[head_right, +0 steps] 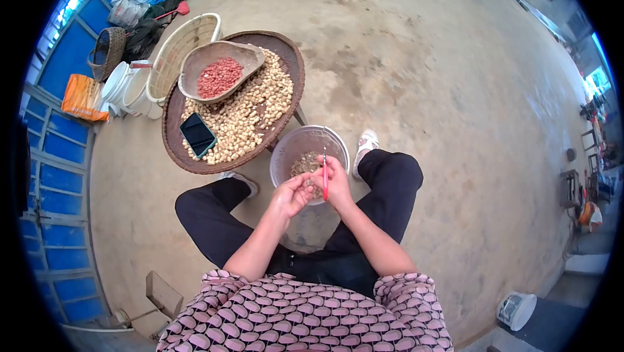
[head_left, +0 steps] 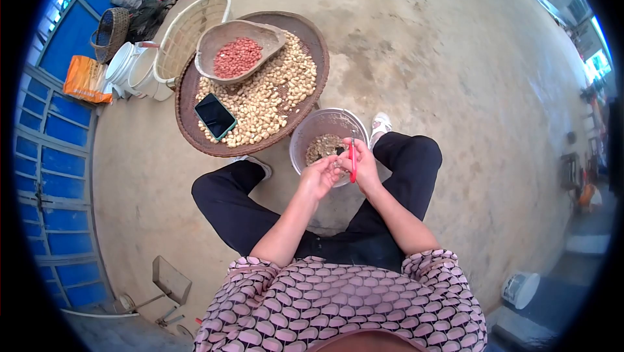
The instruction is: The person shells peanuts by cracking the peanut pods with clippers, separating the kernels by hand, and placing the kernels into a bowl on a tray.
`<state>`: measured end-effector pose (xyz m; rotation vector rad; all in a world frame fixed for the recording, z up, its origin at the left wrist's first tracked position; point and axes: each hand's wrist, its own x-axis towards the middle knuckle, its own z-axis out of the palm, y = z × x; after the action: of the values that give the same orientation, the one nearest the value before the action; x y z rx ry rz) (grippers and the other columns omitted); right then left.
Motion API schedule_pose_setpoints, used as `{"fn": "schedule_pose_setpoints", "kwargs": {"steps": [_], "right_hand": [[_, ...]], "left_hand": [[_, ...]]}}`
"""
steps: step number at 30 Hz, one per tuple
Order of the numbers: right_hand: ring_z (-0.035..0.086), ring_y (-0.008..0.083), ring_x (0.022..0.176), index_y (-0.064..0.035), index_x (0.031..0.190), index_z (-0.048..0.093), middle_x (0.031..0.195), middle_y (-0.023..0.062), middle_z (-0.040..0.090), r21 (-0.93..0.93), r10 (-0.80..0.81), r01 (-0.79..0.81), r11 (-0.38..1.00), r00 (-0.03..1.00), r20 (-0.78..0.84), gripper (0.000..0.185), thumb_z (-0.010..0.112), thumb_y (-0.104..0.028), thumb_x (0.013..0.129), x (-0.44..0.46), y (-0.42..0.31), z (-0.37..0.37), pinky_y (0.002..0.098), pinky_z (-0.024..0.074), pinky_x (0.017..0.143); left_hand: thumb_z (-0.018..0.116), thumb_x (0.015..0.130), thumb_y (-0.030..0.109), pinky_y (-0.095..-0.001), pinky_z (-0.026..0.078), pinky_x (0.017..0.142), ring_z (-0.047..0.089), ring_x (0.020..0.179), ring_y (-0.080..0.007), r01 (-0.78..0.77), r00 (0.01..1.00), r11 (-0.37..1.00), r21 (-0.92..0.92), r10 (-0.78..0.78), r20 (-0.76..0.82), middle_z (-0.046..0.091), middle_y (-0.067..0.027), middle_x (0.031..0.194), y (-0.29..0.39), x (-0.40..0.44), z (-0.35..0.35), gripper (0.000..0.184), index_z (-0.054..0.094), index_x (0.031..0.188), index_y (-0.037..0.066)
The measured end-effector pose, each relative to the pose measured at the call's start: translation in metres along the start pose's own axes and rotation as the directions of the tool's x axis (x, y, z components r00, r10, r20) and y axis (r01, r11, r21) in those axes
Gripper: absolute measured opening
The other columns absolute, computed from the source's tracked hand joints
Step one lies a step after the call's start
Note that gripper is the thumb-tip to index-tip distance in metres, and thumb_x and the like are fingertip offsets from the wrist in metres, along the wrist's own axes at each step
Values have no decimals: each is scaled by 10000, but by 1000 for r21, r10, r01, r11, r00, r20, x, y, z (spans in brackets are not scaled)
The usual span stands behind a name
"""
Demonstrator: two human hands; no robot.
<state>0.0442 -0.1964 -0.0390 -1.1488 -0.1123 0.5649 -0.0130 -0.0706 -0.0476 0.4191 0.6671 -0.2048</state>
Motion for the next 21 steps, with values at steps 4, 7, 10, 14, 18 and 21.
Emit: {"fn": "schedule_pose_setpoints", "kwargs": {"steps": [4,7,10,14,18,21], "right_hand": [[531,72,642,-13,1134,403,744,45,566,-160,-119,107,981,991,-66,466,592,52,713,0,3,0,180,426,583],[535,77,655,-20,1143,395,757,48,574,-254,-253,216,943,960,-123,480,585,61,710,5,10,-3,182,422,578],[541,82,654,-15,1104,433,750,40,573,-298,-171,92,950,953,-250,439,604,34,703,9,17,-10,195,429,580],[552,99,660,-9,1047,486,796,72,590,-434,105,-134,891,990,-89,405,672,-68,692,6,20,-17,220,440,560],[573,185,811,-37,1039,531,867,98,602,-822,86,-142,551,990,-114,562,759,-310,604,-3,21,-8,303,436,748],[577,195,807,-44,1043,528,869,110,600,-859,134,-149,490,986,-94,558,750,-325,616,-3,16,-6,307,439,737]], "left_hand": [[394,855,20,-278,483,563,566,660,-181,0,1000,998,63,0,14,571,-126,866,6,-2,-13,300,419,1147,-47],[400,845,5,-263,484,529,566,632,-170,-14,999,999,38,15,-33,575,-151,905,14,-22,-13,348,381,1187,-52],[421,867,86,-221,420,435,529,553,-116,8,999,999,54,-6,-36,592,-123,845,29,-49,-9,315,418,1161,-26],[463,875,275,-195,291,311,393,355,-72,-31,997,999,40,29,65,519,3,542,79,-73,11,296,540,976,8],[358,913,265,-239,216,289,232,285,-86,-337,941,909,246,318,113,302,45,401,172,-80,75,255,493,919,48],[389,892,175,-226,262,363,328,387,-87,-574,816,734,364,547,184,422,12,517,240,-53,106,211,478,1014,28]]}}
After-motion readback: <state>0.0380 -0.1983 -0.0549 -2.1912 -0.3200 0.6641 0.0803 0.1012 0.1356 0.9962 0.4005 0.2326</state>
